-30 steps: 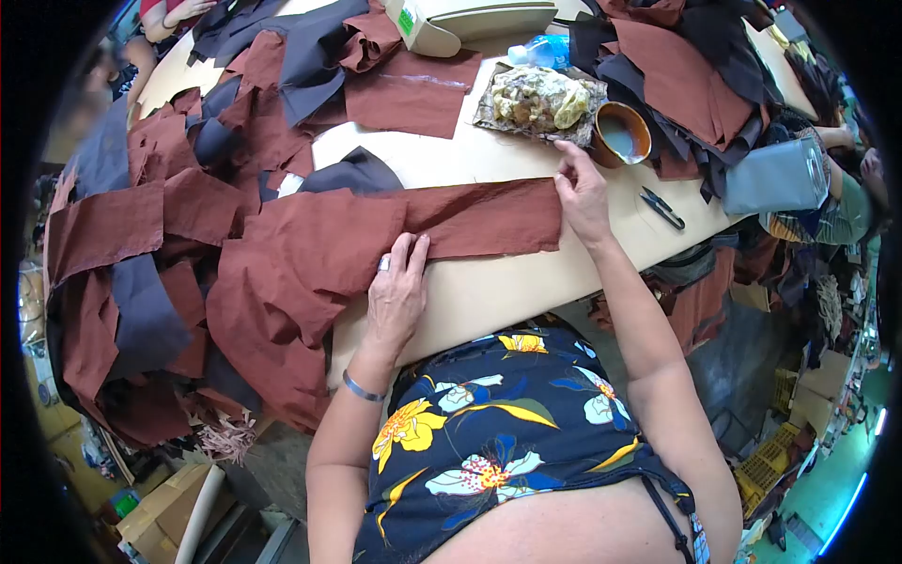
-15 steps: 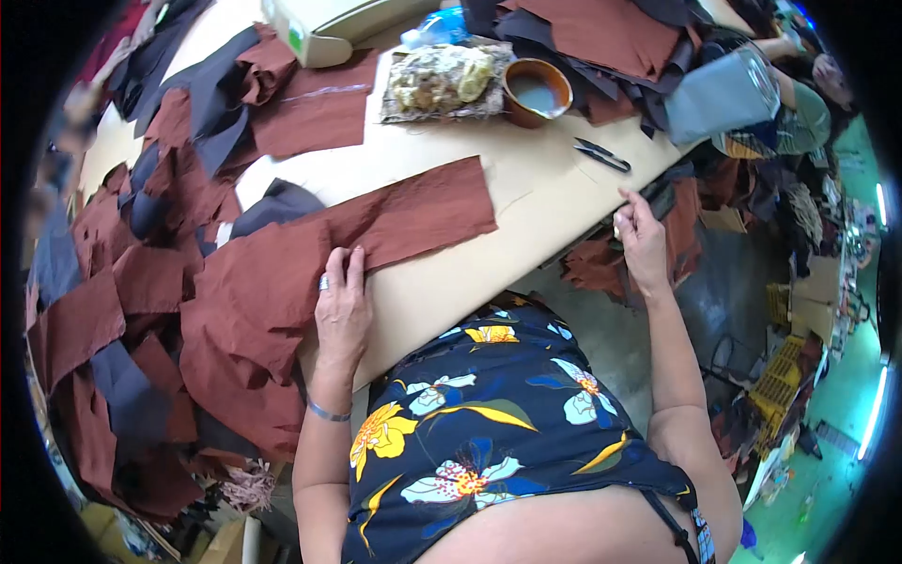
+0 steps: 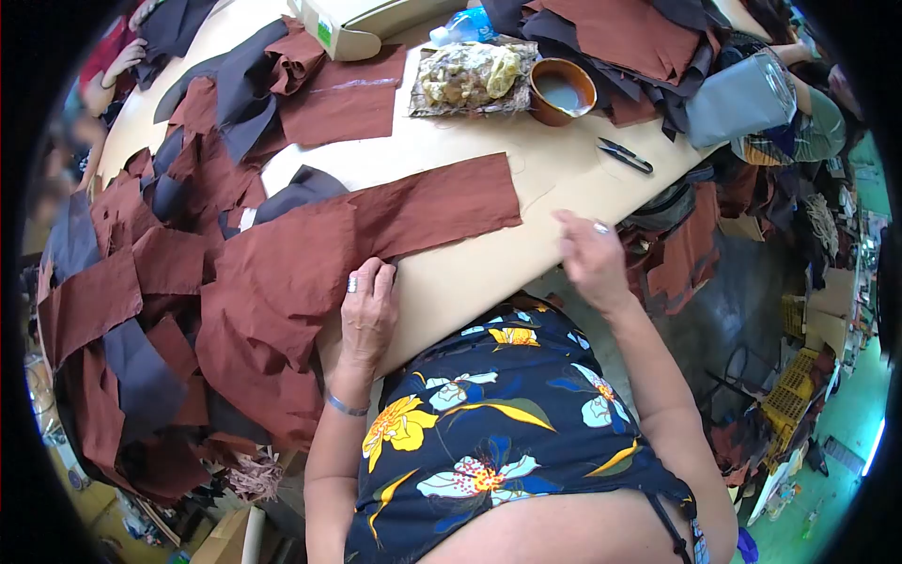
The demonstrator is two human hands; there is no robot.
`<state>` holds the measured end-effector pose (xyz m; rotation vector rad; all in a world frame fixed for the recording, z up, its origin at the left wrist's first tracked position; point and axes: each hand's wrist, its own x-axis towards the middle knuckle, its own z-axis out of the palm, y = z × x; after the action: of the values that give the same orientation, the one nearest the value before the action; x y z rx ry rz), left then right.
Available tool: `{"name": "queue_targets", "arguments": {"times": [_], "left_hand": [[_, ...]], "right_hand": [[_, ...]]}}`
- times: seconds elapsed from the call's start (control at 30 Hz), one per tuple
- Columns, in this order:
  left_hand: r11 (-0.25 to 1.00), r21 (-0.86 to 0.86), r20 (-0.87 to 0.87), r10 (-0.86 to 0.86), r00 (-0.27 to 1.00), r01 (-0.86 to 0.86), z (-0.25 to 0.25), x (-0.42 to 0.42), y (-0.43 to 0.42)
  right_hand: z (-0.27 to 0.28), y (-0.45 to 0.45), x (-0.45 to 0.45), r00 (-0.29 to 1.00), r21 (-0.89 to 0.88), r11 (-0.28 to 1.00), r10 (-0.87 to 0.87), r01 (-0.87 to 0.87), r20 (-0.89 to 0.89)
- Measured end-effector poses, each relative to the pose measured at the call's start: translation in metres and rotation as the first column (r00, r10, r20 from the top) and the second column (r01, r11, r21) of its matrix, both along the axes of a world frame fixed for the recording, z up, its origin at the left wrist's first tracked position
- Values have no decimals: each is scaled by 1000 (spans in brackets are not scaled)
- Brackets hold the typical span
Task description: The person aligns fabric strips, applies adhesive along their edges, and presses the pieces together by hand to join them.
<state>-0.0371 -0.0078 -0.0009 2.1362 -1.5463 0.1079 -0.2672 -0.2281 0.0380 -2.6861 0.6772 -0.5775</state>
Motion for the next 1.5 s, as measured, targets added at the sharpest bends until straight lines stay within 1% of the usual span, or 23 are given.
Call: {"name": "queue_targets", "arguments": {"times": [0.03, 0.1, 0.2, 0.3, 0.37, 0.5, 0.53, 0.57, 0.6, 0.63, 0.7, 0.77, 0.83, 0.87, 0.97, 1.13, 1.17, 1.27, 1.3, 1.37, 1.4, 1.43, 1.5], "left_hand": [[1000, 12, 13, -2, 1000, 2, -1, 0, 1], [998, 53, -3, -33, 999, 33, 9, -1, 1], [991, 74, 15, -109, 994, 108, 17, 5, 4], [965, 216, 166, -185, 969, 147, 26, 12, 21], [921, 384, 275, -190, 943, 73, 38, 18, 42], [762, 571, 406, 61, 912, -305, 65, 30, 89], [691, 638, 324, 161, 932, -341, 82, 26, 88], [697, 642, 211, 241, 947, -320, 96, 26, 84], [813, 458, 232, 281, 931, -359, 101, 21, 74], [894, 244, 234, 320, 918, -374, 101, 11, 56], [944, 70, 128, 311, 942, -321, 93, -6, 18], [945, 64, 146, 310, 939, -322, 52, -9, -13], [932, 10, 184, 353, 917, -361, 14, 1, -30], [930, -17, 243, 361, 901, -368, -5, 11, -28], [925, -31, 282, 373, 884, -380, 2, 21, -10], [938, -7, 359, 326, 875, -346, -7, 42, 29], [947, -106, 445, 319, 837, -304, -6, 52, 32], [966, -138, 451, 259, 854, -220, 3, 56, 29], [977, -140, 443, 205, 873, -158, 7, 52, 26], [996, -2, 476, 75, 876, -84, 15, 35, 18], [996, 89, 566, -35, 824, -19, 15, 30, 15], [991, 130, 479, -79, 875, 18, 12, 21, 13], [994, 102, 467, -77, 881, 33, 8, 11, 8]], "right_hand": [[1, 4, 23, 992, -47, 993, 114, -111, 47], [-12, 3, 58, 966, -260, 931, 258, -255, -23], [-36, -11, 87, 919, -342, 873, 390, -349, 58], [-30, -30, 101, 902, -348, 843, 431, -410, -19], [-17, -41, 112, 895, -390, 833, 443, -392, 47], [11, -45, 125, 885, -328, 862, 447, -387, 129], [15, -38, 127, 885, -292, 875, 441, -386, 151], [18, -32, 128, 884, -252, 887, 434, -387, 172], [21, -29, 130, 867, -123, 897, 442, -424, 230], [24, -27, 130, 844, -114, 884, 467, -454, 262], [30, -21, 130, 806, -111, 861, 504, -496, 310], [24, -15, 133, 770, -198, 840, 542, -505, 338], [48, -15, 128, 798, -282, 810, 573, -515, 188], [52, -15, 126, 809, -252, 816, 566, -521, 161], [49, -19, 134, 793, -278, 812, 572, -513, 207], [28, -34, 147, 825, -389, 766, 565, -511, 28], [23, -35, 149, 823, -448, 753, 564, -482, 62], [-1, -41, 153, 821, -564, 712, 562, -418, 99], [-13, -48, 149, 827, -569, 713, 554, -410, 99], [-24, -61, 129, 838, -529, 722, 544, -445, 39], [-39, -66, 119, 849, -485, 735, 527, -474, -32], [-39, -69, 106, 860, -436, 762, 506, -479, -61], [-10, -79, 86, 905, -373, 845, 424, -384, 27]]}}
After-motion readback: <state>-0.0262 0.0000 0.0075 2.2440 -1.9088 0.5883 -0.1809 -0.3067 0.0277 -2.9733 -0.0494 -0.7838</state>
